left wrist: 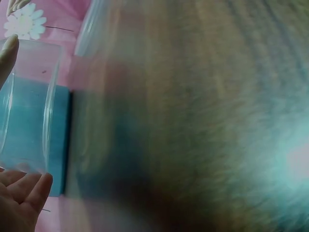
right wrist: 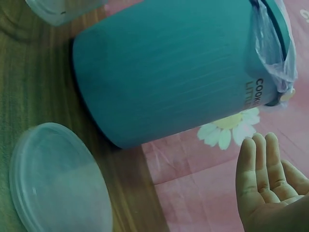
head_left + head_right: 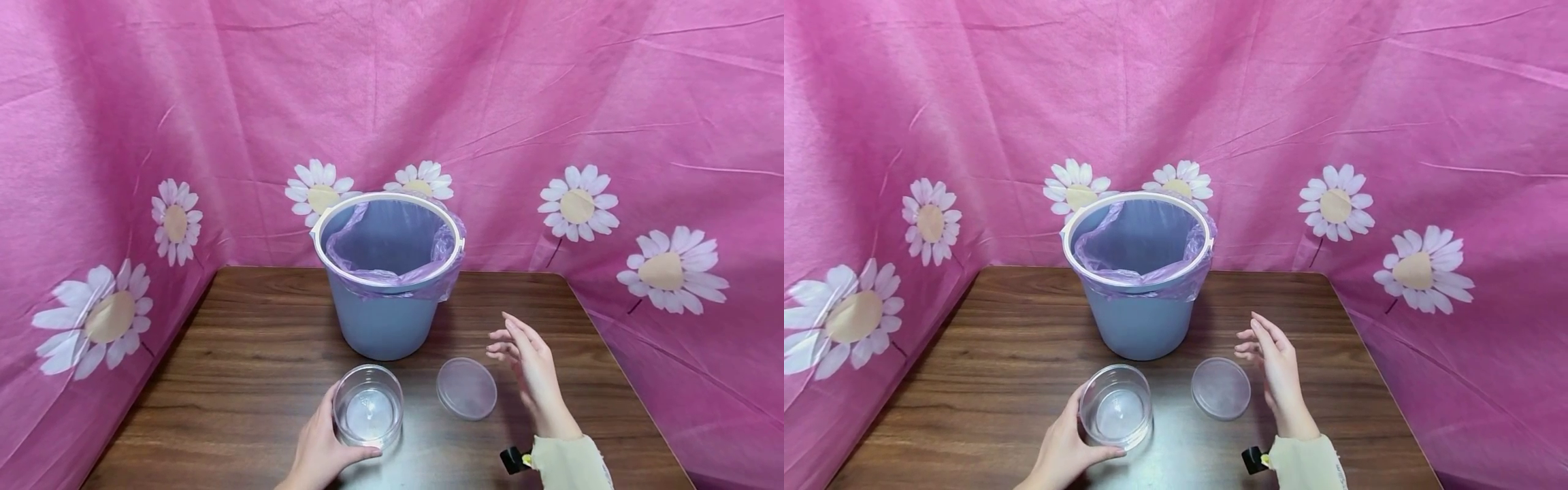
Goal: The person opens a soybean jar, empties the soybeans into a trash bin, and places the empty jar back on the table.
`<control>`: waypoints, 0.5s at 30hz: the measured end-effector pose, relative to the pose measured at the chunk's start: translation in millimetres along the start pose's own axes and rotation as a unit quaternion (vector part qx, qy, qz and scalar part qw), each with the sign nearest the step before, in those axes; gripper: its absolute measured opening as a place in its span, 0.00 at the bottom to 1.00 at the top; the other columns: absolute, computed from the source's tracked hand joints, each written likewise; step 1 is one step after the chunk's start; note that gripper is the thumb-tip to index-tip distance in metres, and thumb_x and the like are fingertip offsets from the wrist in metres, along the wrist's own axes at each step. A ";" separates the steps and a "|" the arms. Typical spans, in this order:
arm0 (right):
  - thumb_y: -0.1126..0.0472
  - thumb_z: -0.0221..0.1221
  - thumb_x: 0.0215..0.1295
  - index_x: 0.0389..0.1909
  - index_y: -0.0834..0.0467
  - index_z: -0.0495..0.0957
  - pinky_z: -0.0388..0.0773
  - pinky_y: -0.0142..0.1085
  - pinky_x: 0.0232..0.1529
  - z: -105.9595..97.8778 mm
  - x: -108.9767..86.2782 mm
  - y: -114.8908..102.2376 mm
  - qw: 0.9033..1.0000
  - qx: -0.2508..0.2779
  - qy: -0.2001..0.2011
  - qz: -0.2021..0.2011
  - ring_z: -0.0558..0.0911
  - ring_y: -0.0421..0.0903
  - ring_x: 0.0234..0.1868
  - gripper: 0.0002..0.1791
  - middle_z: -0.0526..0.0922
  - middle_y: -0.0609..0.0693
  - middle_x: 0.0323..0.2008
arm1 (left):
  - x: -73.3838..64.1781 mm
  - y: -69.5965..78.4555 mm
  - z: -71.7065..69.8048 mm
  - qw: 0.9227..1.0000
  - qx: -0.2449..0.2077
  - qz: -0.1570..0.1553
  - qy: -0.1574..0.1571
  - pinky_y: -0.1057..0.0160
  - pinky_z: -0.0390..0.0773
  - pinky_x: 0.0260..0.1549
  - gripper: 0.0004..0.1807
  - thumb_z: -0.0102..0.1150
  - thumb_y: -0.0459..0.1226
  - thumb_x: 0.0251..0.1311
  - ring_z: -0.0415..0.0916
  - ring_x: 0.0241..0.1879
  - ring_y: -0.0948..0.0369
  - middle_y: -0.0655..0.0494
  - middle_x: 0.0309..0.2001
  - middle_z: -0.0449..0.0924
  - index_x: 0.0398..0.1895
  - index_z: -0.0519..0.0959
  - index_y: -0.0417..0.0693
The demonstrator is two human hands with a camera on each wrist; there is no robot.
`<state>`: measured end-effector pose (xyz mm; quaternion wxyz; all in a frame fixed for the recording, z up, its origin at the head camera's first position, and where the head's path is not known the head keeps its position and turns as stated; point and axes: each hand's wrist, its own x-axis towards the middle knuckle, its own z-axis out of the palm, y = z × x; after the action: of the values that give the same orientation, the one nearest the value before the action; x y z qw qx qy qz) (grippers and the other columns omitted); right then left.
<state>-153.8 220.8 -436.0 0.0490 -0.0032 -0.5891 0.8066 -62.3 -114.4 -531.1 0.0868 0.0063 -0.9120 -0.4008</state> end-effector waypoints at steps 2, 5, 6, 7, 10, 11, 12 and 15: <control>0.58 0.49 0.77 0.50 0.44 0.80 0.85 0.33 0.35 -0.5 -2.7 3.7 1.000 -0.001 0.003 0.005 0.85 0.40 0.27 0.12 0.87 0.46 0.30 | -1.7 -2.3 3.8 1.000 -0.005 -0.004 -0.004 0.49 0.78 0.51 0.69 0.83 0.62 0.16 0.79 0.56 0.52 0.50 0.60 0.79 0.70 0.63 0.49; 0.58 0.49 0.77 0.50 0.44 0.79 0.85 0.33 0.35 -0.7 -6.0 7.9 1.000 -0.002 0.004 0.010 0.85 0.40 0.27 0.12 0.87 0.46 0.30 | -4.0 -5.7 8.8 1.000 -0.008 -0.008 -0.008 0.49 0.78 0.51 0.69 0.84 0.61 0.17 0.78 0.56 0.52 0.49 0.60 0.79 0.71 0.62 0.49; 0.58 0.49 0.77 0.50 0.44 0.79 0.85 0.34 0.35 -0.7 -6.8 8.9 1.000 -0.003 0.004 0.012 0.85 0.40 0.27 0.12 0.87 0.45 0.31 | -4.6 -7.1 10.2 1.000 -0.006 -0.004 -0.009 0.48 0.78 0.51 0.69 0.84 0.61 0.18 0.78 0.56 0.51 0.47 0.59 0.79 0.71 0.62 0.47; 0.58 0.49 0.77 0.50 0.43 0.79 0.85 0.34 0.36 -0.5 -7.3 9.9 1.000 -0.004 0.004 0.012 0.84 0.40 0.28 0.12 0.87 0.45 0.31 | -5.3 -8.4 11.6 1.000 -0.006 -0.004 -0.009 0.48 0.78 0.51 0.69 0.84 0.60 0.18 0.78 0.56 0.50 0.47 0.59 0.79 0.71 0.62 0.47; 0.58 0.49 0.77 0.50 0.43 0.79 0.85 0.33 0.35 0.3 -7.9 11.6 1.000 -0.004 0.004 0.013 0.84 0.40 0.28 0.12 0.87 0.45 0.31 | -6.7 -12.9 15.8 1.000 -0.001 0.010 -0.008 0.48 0.79 0.50 0.69 0.84 0.60 0.18 0.78 0.56 0.49 0.45 0.59 0.78 0.71 0.61 0.44; 0.58 0.49 0.77 0.50 0.43 0.79 0.84 0.33 0.35 0.5 -7.8 12.0 1.000 -0.004 0.005 0.013 0.84 0.40 0.27 0.12 0.87 0.45 0.30 | -7.2 -14.3 17.2 1.000 -0.001 0.014 -0.007 0.48 0.79 0.50 0.70 0.84 0.61 0.18 0.78 0.56 0.49 0.44 0.59 0.78 0.71 0.61 0.44; 0.58 0.49 0.77 0.50 0.43 0.80 0.84 0.33 0.35 0.7 -7.6 12.4 1.000 -0.003 0.006 0.013 0.84 0.40 0.27 0.12 0.87 0.45 0.30 | -7.8 -15.6 18.4 1.000 -0.001 0.018 -0.006 0.48 0.79 0.50 0.70 0.84 0.61 0.18 0.78 0.56 0.49 0.44 0.60 0.78 0.70 0.61 0.43; 0.58 0.49 0.77 0.48 0.42 0.80 0.84 0.32 0.35 0.7 -7.3 13.5 1.000 -0.001 0.007 0.015 0.84 0.40 0.27 0.12 0.87 0.45 0.30 | -9.1 -18.8 21.8 1.000 -0.004 0.024 -0.011 0.49 0.78 0.51 0.70 0.84 0.61 0.18 0.78 0.57 0.49 0.43 0.61 0.77 0.71 0.60 0.42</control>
<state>-147.6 215.4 -449.1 0.0408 -0.0182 -0.5897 0.8064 -58.0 -110.5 -560.7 0.0859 -0.0202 -0.9112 -0.4024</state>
